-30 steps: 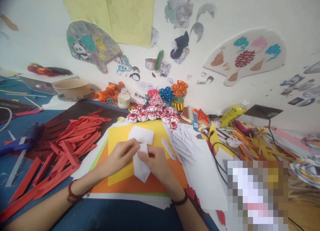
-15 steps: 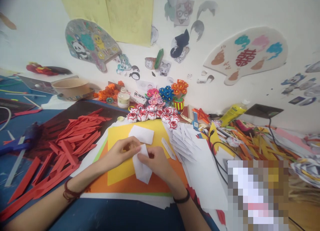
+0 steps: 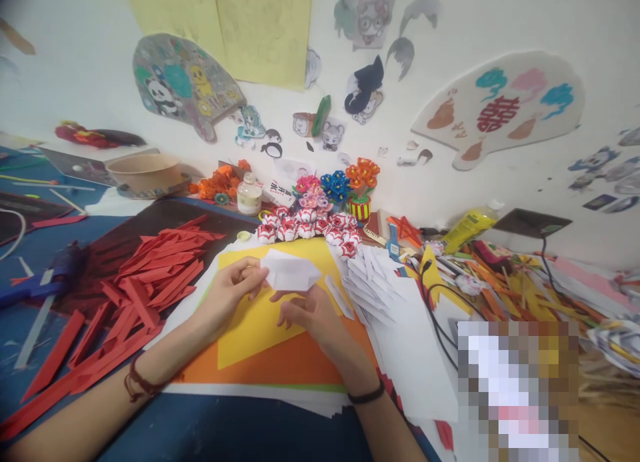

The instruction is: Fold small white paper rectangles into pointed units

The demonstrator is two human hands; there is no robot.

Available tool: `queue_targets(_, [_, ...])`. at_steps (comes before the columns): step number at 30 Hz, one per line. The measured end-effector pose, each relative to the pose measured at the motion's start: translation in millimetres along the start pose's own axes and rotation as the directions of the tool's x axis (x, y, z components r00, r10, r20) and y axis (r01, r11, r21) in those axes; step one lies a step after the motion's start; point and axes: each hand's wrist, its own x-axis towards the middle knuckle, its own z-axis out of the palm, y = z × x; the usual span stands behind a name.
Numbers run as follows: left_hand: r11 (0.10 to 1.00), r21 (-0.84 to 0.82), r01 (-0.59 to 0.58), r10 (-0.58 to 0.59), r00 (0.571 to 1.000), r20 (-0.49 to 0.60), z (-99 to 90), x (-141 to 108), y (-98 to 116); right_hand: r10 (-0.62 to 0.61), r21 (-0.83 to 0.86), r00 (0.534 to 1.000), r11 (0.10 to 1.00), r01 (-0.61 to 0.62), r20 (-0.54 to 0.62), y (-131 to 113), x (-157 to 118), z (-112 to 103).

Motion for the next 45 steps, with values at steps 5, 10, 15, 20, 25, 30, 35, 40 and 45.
queue_targets(5, [0.997, -0.061, 0.050, -0.040, 0.986, 0.161, 8.3, -6.6, -11.4, -0.002, -0.123, 0.993, 0.992, -0.012, -0.116, 4.4, 2.3, 4.7])
queue_targets(10, [0.999, 0.040, 0.024, -0.032, 0.980, 0.195, 12.0, -9.7, -16.1, -0.039, -0.289, 0.967, 0.957, -0.037, -0.253, 6.0, 3.6, 2.5])
queue_targets(15, [0.981, 0.188, -0.045, 0.004, 0.977, 0.215, 10.1, -10.7, -13.0, -0.037, -0.297, 0.972, 0.954, -0.035, -0.233, 4.1, 3.8, 1.9])
queue_targets(20, [0.910, 0.394, -0.130, 0.061, 0.981, 0.183, 8.0, -10.0, -11.6, -0.054, -0.306, 0.967, 0.952, -0.025, -0.248, 3.9, 3.8, 2.3])
queue_targets(25, [0.873, 0.470, -0.131, 0.054, 0.983, 0.175, 8.7, -10.4, -9.5, -0.056, -0.337, 0.956, 0.940, -0.046, -0.289, 3.4, 2.8, -1.3])
queue_targets(30, [0.862, 0.490, -0.130, 0.052, 0.984, 0.171, 10.2, -12.1, -7.0, -0.033, -0.315, 0.964, 0.948, -0.053, -0.264, 2.6, 2.3, -3.0])
queue_targets(35, [0.867, 0.481, -0.131, 0.060, 0.985, 0.160, 9.8, -11.1, -6.7, 0.000, -0.280, 0.978, 0.958, -0.060, -0.208, 4.1, 3.8, -1.6])
queue_targets(40, [0.855, 0.495, -0.154, 0.080, 0.983, 0.168, 9.6, -10.9, -6.0, -0.009, -0.302, 0.979, 0.952, -0.053, -0.202, 3.2, 2.7, -0.6])
queue_targets(45, [0.841, 0.518, -0.157, 0.097, 0.985, 0.142, 10.1, -12.4, -4.5, -0.010, -0.321, 0.974, 0.945, -0.065, -0.228, 1.2, 2.4, 0.2])
